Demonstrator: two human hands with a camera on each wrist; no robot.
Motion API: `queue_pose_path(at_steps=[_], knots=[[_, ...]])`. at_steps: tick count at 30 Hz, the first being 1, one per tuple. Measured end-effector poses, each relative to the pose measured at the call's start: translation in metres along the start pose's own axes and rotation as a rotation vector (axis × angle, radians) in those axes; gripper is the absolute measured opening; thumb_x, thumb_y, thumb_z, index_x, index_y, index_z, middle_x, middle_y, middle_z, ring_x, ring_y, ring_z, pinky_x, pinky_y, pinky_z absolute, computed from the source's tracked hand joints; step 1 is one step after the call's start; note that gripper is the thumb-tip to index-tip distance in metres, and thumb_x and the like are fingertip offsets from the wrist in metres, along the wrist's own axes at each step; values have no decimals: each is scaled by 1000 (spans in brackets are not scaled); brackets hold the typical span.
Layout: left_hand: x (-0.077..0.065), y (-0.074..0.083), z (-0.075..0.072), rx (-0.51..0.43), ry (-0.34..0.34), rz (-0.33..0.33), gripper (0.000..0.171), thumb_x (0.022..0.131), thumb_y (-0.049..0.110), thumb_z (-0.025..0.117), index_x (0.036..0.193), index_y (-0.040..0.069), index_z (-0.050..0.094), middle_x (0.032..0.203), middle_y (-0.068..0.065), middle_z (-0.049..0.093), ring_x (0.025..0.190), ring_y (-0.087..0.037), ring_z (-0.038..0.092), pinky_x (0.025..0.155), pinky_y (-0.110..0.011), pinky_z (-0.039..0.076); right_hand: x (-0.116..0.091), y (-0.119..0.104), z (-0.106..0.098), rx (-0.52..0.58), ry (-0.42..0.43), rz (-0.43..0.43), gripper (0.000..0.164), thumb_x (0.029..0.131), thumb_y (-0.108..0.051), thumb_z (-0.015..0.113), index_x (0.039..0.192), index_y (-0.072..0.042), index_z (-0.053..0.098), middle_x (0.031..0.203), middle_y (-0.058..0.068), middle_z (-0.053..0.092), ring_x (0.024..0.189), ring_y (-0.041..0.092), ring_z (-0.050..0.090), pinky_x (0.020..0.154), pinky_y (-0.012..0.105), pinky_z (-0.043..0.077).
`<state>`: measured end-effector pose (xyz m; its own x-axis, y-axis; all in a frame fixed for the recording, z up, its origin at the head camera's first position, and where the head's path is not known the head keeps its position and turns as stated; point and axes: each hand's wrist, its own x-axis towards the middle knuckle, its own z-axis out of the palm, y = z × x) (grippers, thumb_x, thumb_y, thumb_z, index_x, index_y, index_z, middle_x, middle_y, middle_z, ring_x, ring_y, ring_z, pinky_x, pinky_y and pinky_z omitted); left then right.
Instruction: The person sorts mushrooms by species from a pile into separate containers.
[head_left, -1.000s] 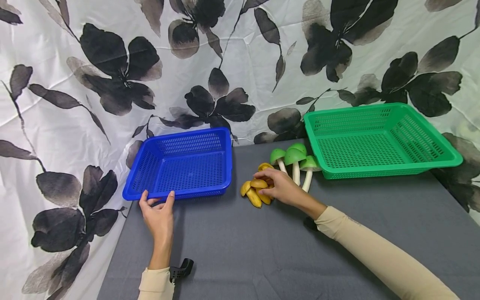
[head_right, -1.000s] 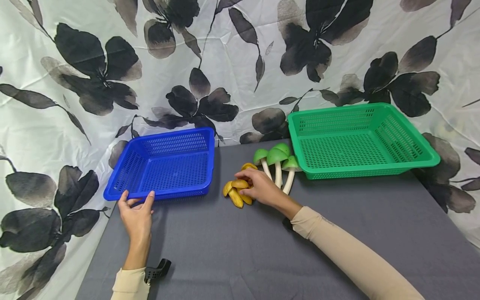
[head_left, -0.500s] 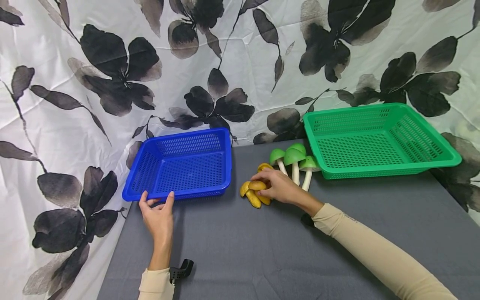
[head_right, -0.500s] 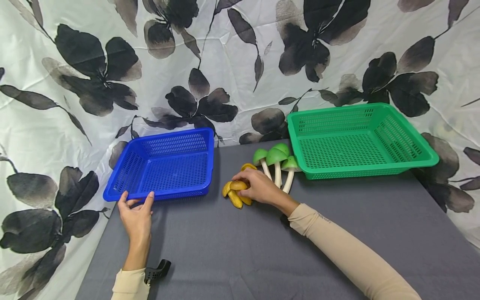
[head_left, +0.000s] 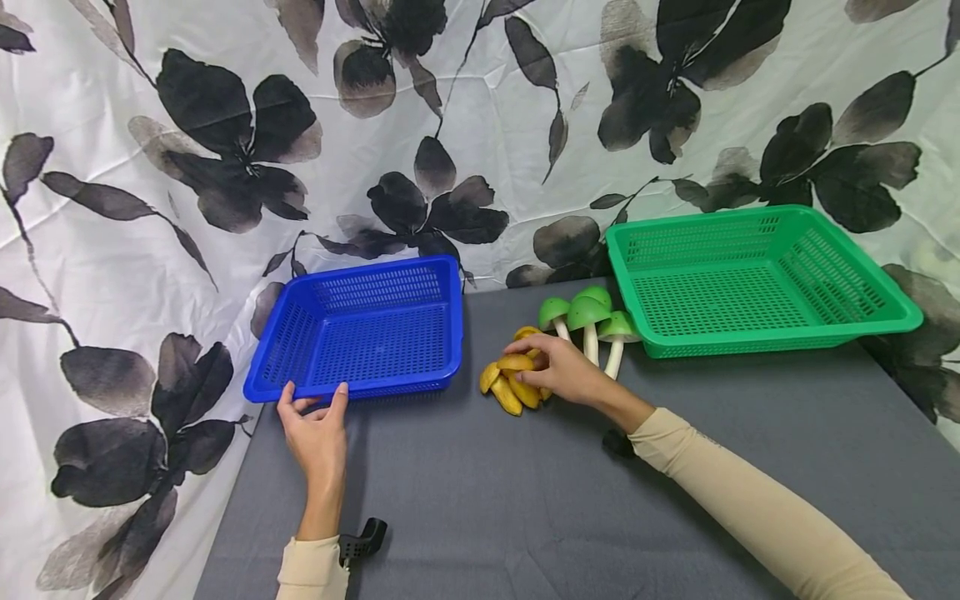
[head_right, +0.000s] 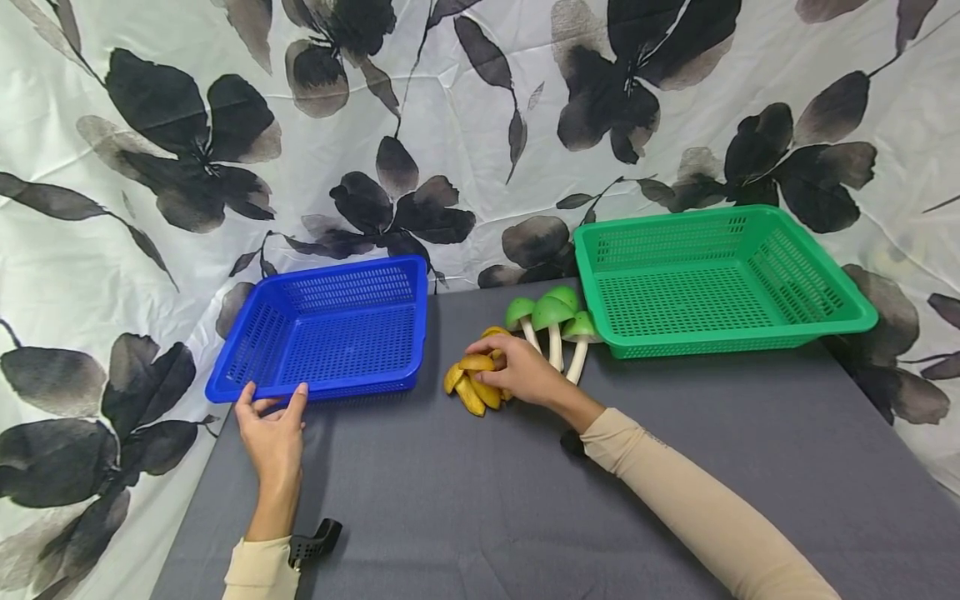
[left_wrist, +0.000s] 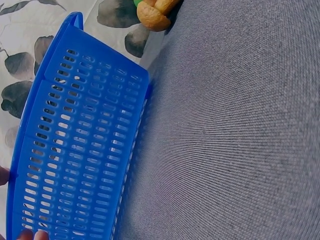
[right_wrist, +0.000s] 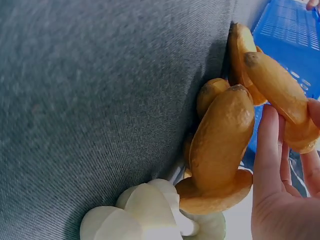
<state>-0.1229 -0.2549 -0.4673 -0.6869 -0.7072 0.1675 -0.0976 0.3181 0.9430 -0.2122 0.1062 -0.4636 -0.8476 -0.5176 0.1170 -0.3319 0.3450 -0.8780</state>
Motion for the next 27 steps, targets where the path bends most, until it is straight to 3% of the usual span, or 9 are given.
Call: queue_pose_path(at_steps=[7, 13, 19, 27], knots=[[0, 0, 0, 0, 0, -2, 89, 85, 43, 82, 155, 17, 35, 119, -8, 60, 74, -11, 61, 66, -20, 43, 1, -3, -7, 182, 31, 48, 39, 91, -9, 76, 129, -7, 65, 127, 15, 62, 90, 24, 69, 72, 28, 58], [0, -1, 0, -5, 8, 5, 89, 85, 41, 83, 155, 13, 36, 118, -9, 61, 73, -11, 61, 67, -21, 43, 1, -13, -13, 308, 30, 117, 40, 92, -16, 77, 130, -12, 64, 129, 12, 60, 92, 26, 67, 75, 40, 61], [0, -1, 0, 7, 8, 0, 89, 85, 43, 82, 155, 17, 35, 119, -9, 61, 74, -9, 61, 68, -21, 43, 2, -21, -19, 368, 36, 146, 42, 92, -21, 78, 131, -13, 62, 129, 12, 60, 91, 28, 68, 82, 50, 59], [-1, -2, -1, 3, 5, 1, 89, 85, 43, 82, 155, 16, 35, 120, -9, 60, 76, -13, 62, 66, -19, 43, 9, -34, -24, 425, 56, 181, 47, 89, -25, 81, 131, -15, 62, 130, 10, 63, 98, 28, 67, 83, 46, 60]])
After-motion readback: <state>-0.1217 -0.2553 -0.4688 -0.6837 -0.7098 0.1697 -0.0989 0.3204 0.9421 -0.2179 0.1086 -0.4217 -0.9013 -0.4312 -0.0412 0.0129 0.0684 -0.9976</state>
